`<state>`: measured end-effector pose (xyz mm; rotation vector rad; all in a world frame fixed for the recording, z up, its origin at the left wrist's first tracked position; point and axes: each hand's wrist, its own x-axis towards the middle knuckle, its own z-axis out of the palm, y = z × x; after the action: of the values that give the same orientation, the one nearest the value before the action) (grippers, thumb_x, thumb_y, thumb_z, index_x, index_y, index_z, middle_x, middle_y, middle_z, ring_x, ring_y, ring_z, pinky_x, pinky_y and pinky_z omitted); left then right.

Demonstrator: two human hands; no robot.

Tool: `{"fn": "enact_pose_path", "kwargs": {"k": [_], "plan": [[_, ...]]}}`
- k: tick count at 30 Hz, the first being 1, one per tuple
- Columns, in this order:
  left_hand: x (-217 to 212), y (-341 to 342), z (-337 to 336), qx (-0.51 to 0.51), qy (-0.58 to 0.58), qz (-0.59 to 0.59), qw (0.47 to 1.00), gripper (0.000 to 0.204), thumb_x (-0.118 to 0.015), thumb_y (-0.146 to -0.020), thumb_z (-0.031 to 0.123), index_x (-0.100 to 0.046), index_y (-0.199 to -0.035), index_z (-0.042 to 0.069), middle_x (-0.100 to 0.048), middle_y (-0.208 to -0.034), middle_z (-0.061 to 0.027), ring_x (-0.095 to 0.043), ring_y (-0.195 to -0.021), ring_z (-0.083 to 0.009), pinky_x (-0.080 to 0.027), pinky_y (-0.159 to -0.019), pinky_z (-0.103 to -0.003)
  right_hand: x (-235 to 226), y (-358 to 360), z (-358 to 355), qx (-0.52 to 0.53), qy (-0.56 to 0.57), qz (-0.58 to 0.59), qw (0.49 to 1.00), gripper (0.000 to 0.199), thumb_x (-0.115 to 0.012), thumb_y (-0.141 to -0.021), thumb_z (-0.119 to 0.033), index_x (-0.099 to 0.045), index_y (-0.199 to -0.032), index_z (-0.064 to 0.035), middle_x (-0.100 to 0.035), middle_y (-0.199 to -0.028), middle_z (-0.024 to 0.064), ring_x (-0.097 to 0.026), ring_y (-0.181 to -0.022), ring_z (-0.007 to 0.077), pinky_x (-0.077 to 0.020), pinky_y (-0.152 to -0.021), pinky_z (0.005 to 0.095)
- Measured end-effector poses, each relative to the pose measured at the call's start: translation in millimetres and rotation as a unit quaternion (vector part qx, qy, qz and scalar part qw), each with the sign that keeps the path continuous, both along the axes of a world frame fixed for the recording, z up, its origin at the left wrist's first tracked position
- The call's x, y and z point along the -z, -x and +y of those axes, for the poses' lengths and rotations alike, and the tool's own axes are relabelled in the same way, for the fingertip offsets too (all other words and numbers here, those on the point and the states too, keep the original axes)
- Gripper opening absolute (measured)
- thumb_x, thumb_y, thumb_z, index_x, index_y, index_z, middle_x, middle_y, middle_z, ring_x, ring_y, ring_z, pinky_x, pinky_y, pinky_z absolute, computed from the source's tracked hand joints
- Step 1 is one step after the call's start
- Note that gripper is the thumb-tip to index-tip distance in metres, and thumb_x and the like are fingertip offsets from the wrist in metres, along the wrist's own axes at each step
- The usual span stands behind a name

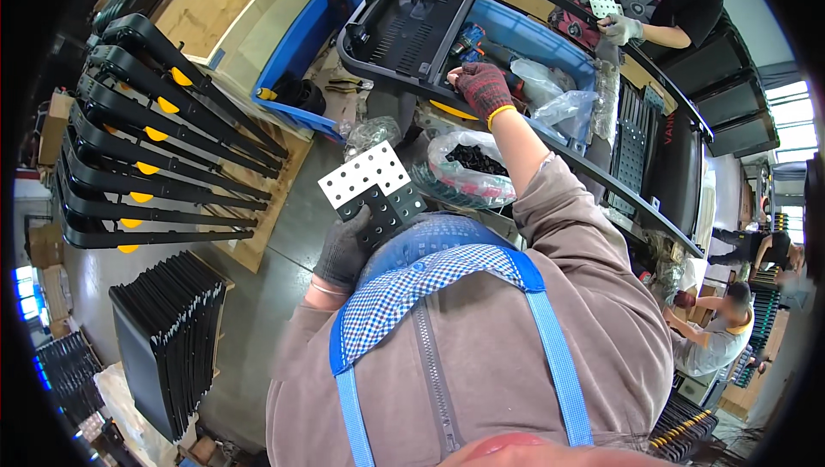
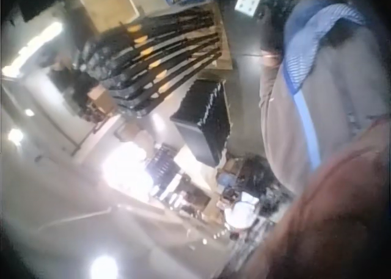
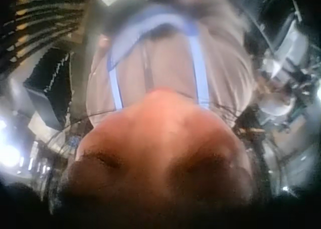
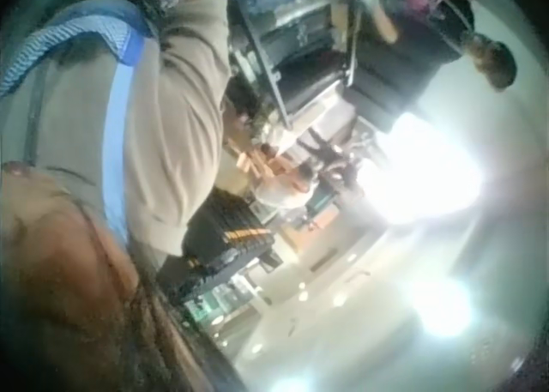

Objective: Assembling a large piece of machinery, including fetching metal components, using power drills to secure parts, and using a calibration checkerboard.

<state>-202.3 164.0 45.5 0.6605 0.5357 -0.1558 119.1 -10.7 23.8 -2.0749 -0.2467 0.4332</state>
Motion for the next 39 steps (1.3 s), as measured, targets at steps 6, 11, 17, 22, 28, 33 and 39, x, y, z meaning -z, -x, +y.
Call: {"fn": "enact_pose_path", "kwargs": {"k": [6,11,17,22,28,33,39], "plan": [[10,-2,4,0.047,-0.089,-0.025,0.995,0.034,-0.053,-0.097,0.022,-0.057,-0.12,-0.003,-0.065,-0.11,-0.0128,-0.063,-0.098,-0.0217,-0.051,-0.086,-0.034,-6,-7,4,-0.04,0.114,-0.049,0.992,0.021,-0.066,-0.083,-0.028,-0.072,-0.09,-0.0095,-0.069,-0.081,0.0086,-0.064,-0.073,0.0203,-0.0483,-0.072,0.0332],[20,-6,-1,0.07,-0.205,-0.085,0.973,0.031,-0.057,-0.095,0.018,-0.057,-0.118,-0.002,-0.065,-0.112,-0.0159,-0.063,-0.1,-0.0255,-0.051,-0.085,-0.036,-29,-1,-7,-0.076,0.221,-0.054,0.971,0.018,-0.066,-0.08,-0.026,-0.07,-0.086,-0.0092,-0.068,-0.088,0.0111,-0.063,-0.083,0.0264,-0.0478,-0.077,0.0358],[17,-19,-8,0.103,-0.741,-0.338,0.57,0.033,-0.06,-0.091,0.01,-0.054,-0.121,-0.002,-0.062,-0.115,-0.0197,-0.063,-0.102,-0.0297,-0.051,-0.084,-0.038,-36,69,-30,-0.107,0.046,-0.407,0.906,0.018,-0.073,-0.071,-0.02,-0.068,-0.086,-0.0119,-0.066,-0.083,0.0081,-0.062,-0.087,0.0325,-0.0463,-0.089,0.0423],[17,-42,-50,0.112,-0.74,-0.351,0.563,0.032,-0.056,-0.093,0.011,-0.053,-0.123,-0.002,-0.063,-0.114,-0.0169,-0.063,-0.101,-0.0248,-0.052,-0.085,-0.035,-46,131,-58,-0.198,0.01,-0.483,0.853,0.021,-0.074,-0.065,-0.017,-0.068,-0.085,-0.0162,-0.066,-0.087,0.0044,-0.061,-0.092,0.0301,-0.0412,-0.099,0.0498],[-9,-68,-123,0.165,-0.176,-0.135,0.961,0.03,-0.048,-0.098,0.013,-0.053,-0.124,-0.002,-0.062,-0.115,-0.0112,-0.061,-0.101,-0.0156,-0.052,-0.085,-0.029,-32,145,-123,-0.188,0.005,-0.39,0.901,0.019,-0.075,-0.066,-0.024,-0.065,-0.08,-0.0162,-0.065,-0.086,0.0023,-0.062,-0.089,0.0274,-0.0393,-0.1,0.0526],[-12,-74,-151,0.29,-0.227,-0.158,0.916,0.035,-0.054,-0.095,0.013,-0.051,-0.128,-0.001,-0.061,-0.119,-0.0104,-0.059,-0.109,-0.0188,-0.048,-0.091,-0.032,-60,155,-173,-0.223,0.034,-0.545,0.807,0.018,-0.076,-0.067,-0.022,-0.063,-0.078,-0.0163,-0.063,-0.081,0.0009,-0.062,-0.086,0.0255,-0.0405,-0.1,0.0509],[14,-73,-178,0.231,-0.599,-0.365,0.675,0.035,-0.062,-0.087,0.008,-0.057,-0.121,0.002,-0.062,-0.118,-0.0139,-0.059,-0.109,-0.0257,-0.048,-0.091,-0.035,-44,126,-236,-0.026,-0.064,-0.41,0.909,0.011,-0.069,-0.076,-0.015,-0.064,-0.085,-0.0112,-0.062,-0.077,0.0029,-0.062,-0.078,0.019,-0.0489,-0.084,0.0378]]}}
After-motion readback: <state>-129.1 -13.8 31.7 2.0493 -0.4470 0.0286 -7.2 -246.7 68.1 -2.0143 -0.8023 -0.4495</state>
